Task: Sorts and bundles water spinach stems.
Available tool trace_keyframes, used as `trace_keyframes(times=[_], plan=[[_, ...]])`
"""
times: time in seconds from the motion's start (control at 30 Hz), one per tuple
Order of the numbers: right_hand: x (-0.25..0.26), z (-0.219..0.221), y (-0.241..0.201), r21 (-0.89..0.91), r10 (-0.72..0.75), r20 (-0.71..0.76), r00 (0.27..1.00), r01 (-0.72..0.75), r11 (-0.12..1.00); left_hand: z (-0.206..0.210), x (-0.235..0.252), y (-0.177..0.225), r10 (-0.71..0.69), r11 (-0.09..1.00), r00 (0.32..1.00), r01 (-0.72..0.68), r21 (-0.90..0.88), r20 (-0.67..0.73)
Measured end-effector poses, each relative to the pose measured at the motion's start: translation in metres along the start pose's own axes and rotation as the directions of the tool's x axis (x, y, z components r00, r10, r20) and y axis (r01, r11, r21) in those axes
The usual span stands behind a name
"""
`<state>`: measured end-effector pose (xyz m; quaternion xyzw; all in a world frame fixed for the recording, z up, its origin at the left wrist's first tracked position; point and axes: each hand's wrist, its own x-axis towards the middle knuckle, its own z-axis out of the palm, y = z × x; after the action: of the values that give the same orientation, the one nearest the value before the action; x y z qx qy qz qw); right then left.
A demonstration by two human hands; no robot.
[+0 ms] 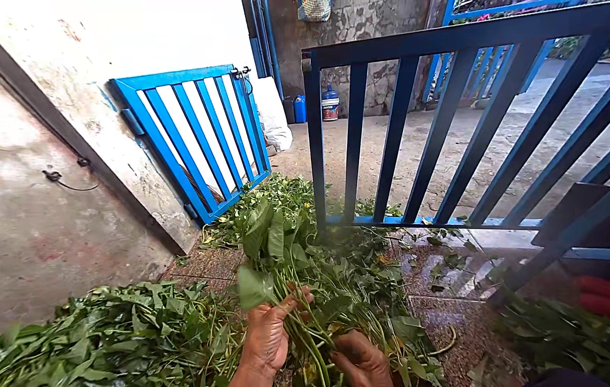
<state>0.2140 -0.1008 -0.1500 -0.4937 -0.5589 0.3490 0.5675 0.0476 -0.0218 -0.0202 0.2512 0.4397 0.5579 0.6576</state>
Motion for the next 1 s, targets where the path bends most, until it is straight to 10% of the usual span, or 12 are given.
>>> trace_keyframes(times=[0.43,0.7,1.0], plan=[[0.006,-0.008,-0.006,-0.029,-0.021,-0.007,1.000,0.021,0.999,-0.002,-0.002,-0.011,0.150,0.988,0.932,-0.136,-0.068,0.330],[0.007,-0.025,-0.030,-0.191,0.084,0.138,0.987,-0.057,0.980,0.005,-0.004,-0.030,0.194,0.981,0.948,-0.194,-0.026,0.254],[0.045,-0.030,-0.088,-0.229,-0.376,-0.151,0.914,0.338,0.913,0.017,-0.006,-0.046,0.187,0.975,0.958,-0.207,0.074,0.220]])
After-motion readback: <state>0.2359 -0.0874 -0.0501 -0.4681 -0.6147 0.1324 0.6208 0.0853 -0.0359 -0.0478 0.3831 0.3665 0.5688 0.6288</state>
